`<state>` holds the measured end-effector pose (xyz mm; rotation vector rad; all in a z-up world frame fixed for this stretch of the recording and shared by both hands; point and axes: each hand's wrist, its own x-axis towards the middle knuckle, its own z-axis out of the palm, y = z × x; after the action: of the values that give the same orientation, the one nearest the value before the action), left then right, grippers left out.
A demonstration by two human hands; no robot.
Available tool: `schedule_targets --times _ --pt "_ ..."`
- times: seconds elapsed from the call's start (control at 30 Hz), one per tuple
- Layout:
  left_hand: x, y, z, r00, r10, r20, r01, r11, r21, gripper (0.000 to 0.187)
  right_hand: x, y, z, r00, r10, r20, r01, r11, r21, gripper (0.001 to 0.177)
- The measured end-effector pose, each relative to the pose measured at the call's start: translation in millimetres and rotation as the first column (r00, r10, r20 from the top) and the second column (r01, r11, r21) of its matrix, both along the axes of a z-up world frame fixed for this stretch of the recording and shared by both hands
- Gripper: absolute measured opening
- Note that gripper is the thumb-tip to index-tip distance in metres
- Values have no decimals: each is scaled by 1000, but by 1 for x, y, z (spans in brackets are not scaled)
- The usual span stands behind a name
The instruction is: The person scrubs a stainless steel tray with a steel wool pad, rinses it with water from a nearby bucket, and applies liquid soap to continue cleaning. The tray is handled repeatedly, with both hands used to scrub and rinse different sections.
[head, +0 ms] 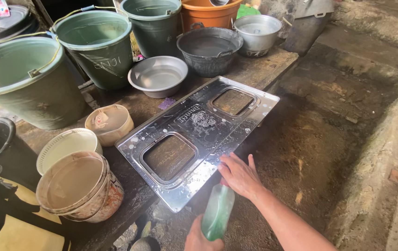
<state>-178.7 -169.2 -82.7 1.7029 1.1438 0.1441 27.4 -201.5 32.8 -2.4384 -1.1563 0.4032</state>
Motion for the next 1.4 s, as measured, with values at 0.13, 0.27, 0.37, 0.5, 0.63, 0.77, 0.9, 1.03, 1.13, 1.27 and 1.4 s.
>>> schedule_targets --times 0.13,0.27,0.37,0.5,0.63,0.77,0.9,1.03,1.13,1.27,1.4 --pt "4 14 15 1000 -28 11 28 1000 -5 92 6 9 3 999 19 40 -18 999 -32 55" --pt "16 21 25 995 -102 17 103 992 -77 88 21 12 5 998 -57 -31 57 998 10 56" --pt "31 17 31 997 -73 31 75 994 -73 87 35 15 7 1000 -6 -17 5 998 -55 55" --pt "63 12 25 991 19 129 -23 999 25 78 70 18 3 999 -52 -9 52 998 -31 56" --pt "91 47 28 983 -92 158 94 995 -9 86 110 39 0 1000 -3 5 3 1000 -15 55" --pt "117 48 29 987 -22 157 24 1000 -15 94 135 52 -2 999 35 6 -35 997 67 55" --pt "147 49 28 991 75 109 -69 996 -57 89 153 77 8 989 149 1 -149 988 -37 53" --pt "155 62 24 992 92 90 -87 994 -68 92 165 102 18 985 170 -24 -171 984 -39 49" --pt "170 65 23 986 138 99 -135 990 -29 86 175 109 22 970 239 -35 -240 971 -12 52" --pt "181 69 21 979 116 166 -112 993 -32 91 198 121 19 965 263 -8 -263 965 0 53" --pt "205 74 34 977 130 169 -134 991 11 94 214 122 24 970 241 -7 -241 970 36 58"
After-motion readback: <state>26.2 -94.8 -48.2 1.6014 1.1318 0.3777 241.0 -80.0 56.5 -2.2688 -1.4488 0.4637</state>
